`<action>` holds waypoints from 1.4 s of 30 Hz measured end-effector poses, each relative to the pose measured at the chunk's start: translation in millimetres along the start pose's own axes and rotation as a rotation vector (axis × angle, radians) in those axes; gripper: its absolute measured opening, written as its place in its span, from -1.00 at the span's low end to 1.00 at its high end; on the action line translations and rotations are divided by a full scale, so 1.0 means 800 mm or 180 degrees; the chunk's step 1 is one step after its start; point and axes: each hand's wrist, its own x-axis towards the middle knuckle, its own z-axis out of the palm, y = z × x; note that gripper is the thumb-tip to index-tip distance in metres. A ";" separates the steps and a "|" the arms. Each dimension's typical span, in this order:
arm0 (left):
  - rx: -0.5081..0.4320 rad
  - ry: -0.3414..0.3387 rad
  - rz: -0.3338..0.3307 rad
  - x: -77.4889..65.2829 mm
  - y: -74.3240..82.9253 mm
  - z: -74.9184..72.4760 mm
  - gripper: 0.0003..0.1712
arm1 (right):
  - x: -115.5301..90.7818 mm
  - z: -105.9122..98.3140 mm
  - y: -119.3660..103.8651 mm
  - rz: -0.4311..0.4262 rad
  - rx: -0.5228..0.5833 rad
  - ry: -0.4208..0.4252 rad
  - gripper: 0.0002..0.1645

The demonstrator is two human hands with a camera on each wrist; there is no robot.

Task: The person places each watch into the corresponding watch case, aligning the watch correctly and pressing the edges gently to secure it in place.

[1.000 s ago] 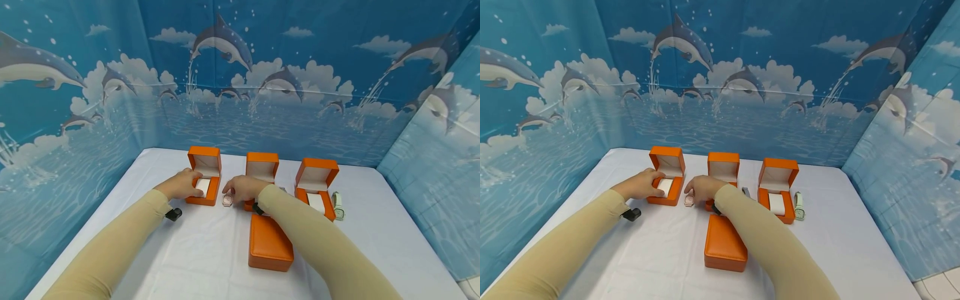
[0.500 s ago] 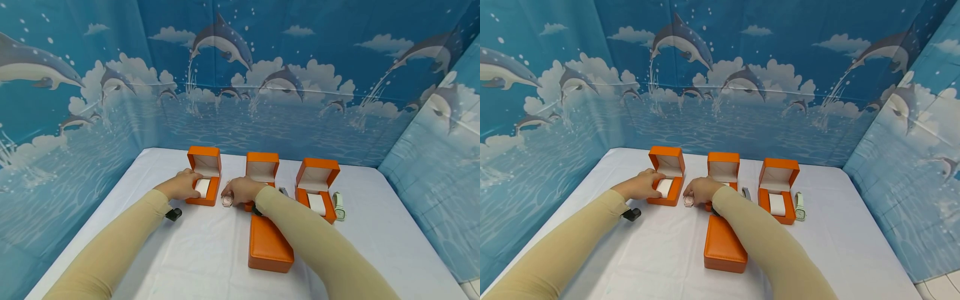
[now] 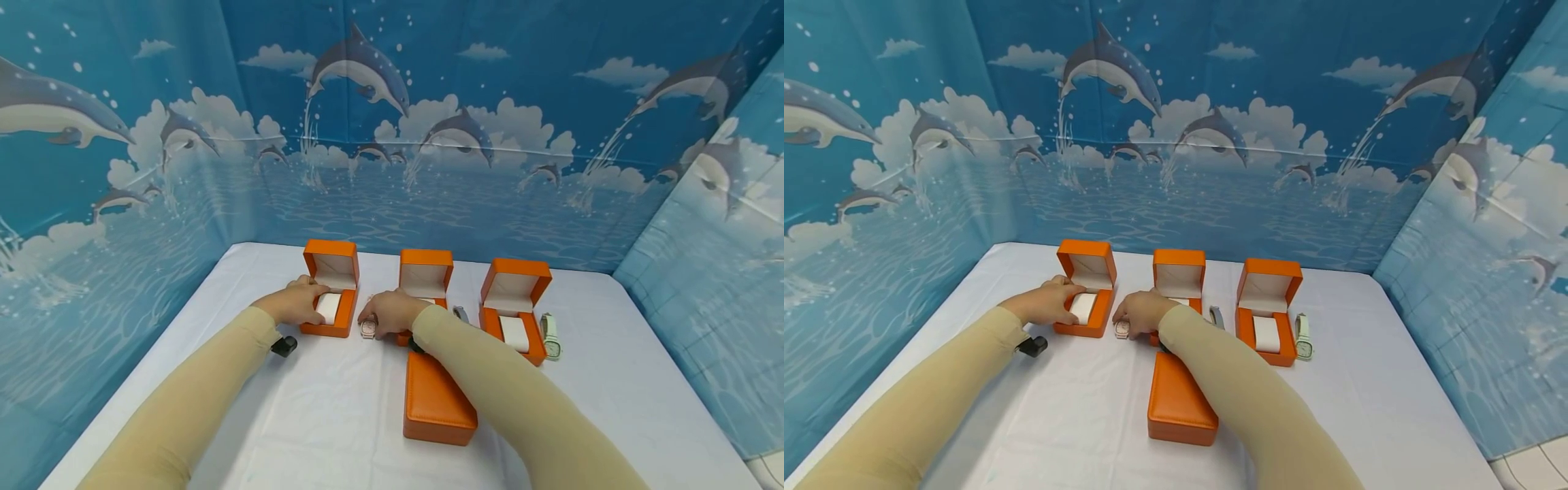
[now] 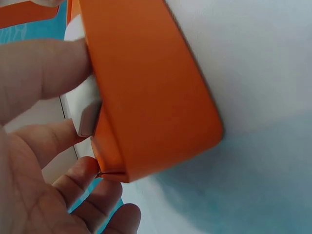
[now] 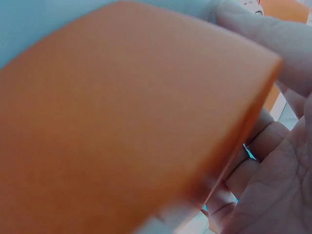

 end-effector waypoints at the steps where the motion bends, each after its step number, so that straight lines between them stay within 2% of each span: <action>1: -0.0005 -0.0012 -0.0001 0.001 -0.001 0.000 -0.09 | 0.000 0.000 0.000 -0.0001 -0.0006 -0.0008 -0.46; 8: -0.0004 -0.0043 -0.0015 0.004 -0.003 -0.004 -0.08 | 0.000 0.000 0.000 -0.0042 -0.0054 -0.0012 -0.47; 21: 0.0076 0.0044 0.0019 0.001 0.001 -0.006 -0.14 | 0.000 0.000 0.003 -0.0120 -0.0171 -0.0025 -0.46; 37: 0.0279 0.0293 0.0164 0.004 -0.006 -0.001 -0.11 | -0.009 -0.008 0.003 -0.0094 -0.0078 -0.0001 -0.43; 42: 0.0215 0.0379 0.0177 0.005 -0.008 0.002 -0.13 | -0.012 -0.010 0.002 -0.0053 -0.0011 0.0009 -0.42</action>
